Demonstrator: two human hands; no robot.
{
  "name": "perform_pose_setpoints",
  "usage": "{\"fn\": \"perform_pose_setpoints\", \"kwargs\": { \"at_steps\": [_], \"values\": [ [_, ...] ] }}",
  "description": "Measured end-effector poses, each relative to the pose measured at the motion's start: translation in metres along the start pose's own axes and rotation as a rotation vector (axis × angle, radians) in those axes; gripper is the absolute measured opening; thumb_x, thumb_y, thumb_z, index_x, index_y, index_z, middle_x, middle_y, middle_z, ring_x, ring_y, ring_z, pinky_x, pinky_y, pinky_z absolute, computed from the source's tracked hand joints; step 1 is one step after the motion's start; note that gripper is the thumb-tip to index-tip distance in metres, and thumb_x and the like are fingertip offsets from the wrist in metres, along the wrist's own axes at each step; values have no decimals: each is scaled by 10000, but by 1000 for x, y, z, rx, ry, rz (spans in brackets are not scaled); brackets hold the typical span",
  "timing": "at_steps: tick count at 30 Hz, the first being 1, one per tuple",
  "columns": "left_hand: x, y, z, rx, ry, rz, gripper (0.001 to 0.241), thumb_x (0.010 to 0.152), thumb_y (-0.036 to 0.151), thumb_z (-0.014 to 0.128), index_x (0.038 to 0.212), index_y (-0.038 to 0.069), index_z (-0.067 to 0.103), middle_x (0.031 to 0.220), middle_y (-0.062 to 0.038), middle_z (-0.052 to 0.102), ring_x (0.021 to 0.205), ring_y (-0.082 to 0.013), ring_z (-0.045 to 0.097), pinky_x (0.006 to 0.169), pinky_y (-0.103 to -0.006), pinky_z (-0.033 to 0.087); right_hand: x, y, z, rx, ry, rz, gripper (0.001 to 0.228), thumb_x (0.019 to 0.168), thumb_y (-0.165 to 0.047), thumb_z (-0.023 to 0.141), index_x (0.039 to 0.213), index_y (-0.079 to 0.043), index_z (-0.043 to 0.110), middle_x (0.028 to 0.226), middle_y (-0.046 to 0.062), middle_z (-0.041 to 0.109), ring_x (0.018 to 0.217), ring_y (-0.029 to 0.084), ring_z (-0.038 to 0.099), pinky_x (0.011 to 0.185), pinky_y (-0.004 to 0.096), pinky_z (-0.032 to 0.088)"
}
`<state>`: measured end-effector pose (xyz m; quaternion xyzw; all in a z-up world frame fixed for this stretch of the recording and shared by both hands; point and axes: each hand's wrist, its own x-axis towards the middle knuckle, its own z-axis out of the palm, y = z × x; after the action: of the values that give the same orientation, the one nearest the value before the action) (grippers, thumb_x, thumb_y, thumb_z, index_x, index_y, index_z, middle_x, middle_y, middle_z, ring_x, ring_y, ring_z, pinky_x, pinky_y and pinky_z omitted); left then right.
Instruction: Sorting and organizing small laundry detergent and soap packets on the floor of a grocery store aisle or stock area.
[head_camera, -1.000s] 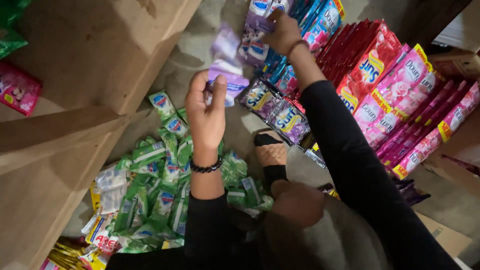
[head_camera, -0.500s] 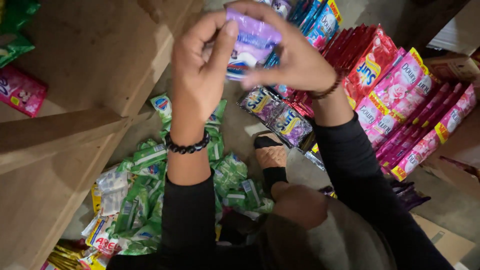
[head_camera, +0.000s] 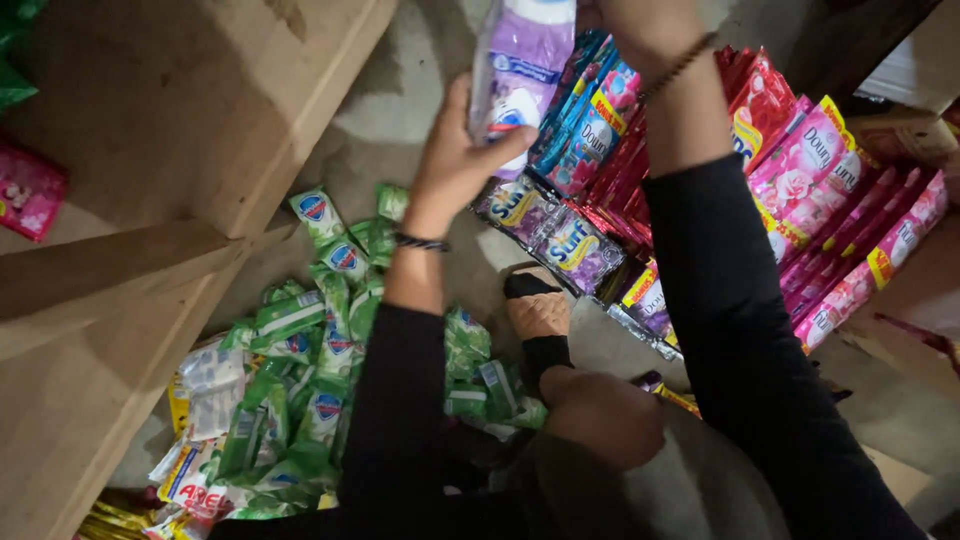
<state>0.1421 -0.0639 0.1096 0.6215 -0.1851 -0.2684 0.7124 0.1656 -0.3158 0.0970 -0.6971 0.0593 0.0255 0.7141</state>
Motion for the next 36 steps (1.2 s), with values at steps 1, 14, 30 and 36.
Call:
{"fn": "perform_pose_setpoints", "kwargs": {
  "at_steps": [1, 14, 30, 36],
  "values": [
    [4, -15, 7, 141, 103, -64, 664, 875, 234, 885, 1376, 9, 512, 1218, -99, 692, 1128, -183, 673, 1000, -320, 561, 0, 28, -7, 3, 10, 44, 255, 1035, -239, 715, 1189, -35, 718, 1074, 49, 777, 971, 167, 772, 854, 333, 640],
    [27, -113, 37, 1051, 223, 7, 592, 826, 211, 795, 1378, 165, 587, 1415, -165, 631, 1168, -405, 620, 1005, -506, 490, 18, 151, -20, -1458, 45, -49, 487, 799, -236, 712, 1276, -147, 679, 1200, 231, 661, 1151, 503, 592, 882, 743, 450],
    [-301, -47, 50, 682, 645, -593, 303, 980, 313, 653, 1156, 77, 726, 1064, -195, 734, 918, -414, 704, 779, -477, 568, -137, 57, 200, -592, -465, -235, 251, 984, -83, 630, 1227, -60, 690, 1173, 196, 707, 1048, 413, 674, 878, 474, 545],
    [-330, 12, -17, 692, 1009, -501, 191, 980, 238, 639, 1084, 85, 684, 882, -148, 710, 730, -330, 706, 664, -433, 548, -197, 128, 197, -672, -590, -55, 249, 910, -85, 595, 1135, -47, 696, 1061, 212, 712, 956, 415, 695, 812, 477, 558]
  ]
}}
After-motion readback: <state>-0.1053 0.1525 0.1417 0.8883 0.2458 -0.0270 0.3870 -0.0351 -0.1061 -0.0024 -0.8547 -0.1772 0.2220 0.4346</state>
